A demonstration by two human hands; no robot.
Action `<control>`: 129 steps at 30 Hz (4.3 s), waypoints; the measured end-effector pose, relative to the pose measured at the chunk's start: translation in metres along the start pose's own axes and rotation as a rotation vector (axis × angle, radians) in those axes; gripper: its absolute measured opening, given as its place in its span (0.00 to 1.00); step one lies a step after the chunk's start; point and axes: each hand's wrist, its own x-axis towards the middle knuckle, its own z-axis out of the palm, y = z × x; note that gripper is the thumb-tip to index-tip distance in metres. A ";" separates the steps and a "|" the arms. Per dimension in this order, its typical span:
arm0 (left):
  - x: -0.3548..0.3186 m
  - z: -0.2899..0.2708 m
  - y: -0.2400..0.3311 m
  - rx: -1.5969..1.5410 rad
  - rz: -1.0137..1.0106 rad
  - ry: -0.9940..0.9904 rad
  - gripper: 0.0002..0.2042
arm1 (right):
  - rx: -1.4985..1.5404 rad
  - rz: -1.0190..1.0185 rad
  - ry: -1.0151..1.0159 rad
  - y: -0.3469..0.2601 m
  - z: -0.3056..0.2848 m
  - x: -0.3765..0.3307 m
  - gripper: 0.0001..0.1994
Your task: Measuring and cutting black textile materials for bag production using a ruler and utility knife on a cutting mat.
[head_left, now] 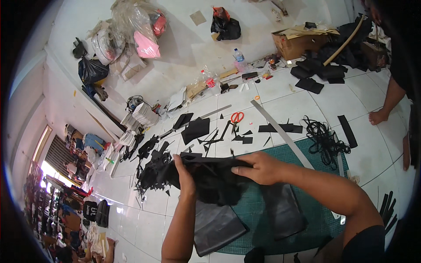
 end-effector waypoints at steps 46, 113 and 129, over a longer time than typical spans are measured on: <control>-0.023 -0.016 -0.004 -0.081 -0.118 -0.434 0.29 | 0.440 0.039 0.033 0.043 0.037 -0.041 0.24; -0.021 -0.031 0.016 0.197 -0.141 -0.449 0.31 | 0.879 0.253 0.037 0.023 0.036 -0.031 0.13; -0.026 -0.021 0.019 0.145 -0.100 -0.444 0.27 | 0.985 0.123 0.091 0.015 0.035 -0.033 0.20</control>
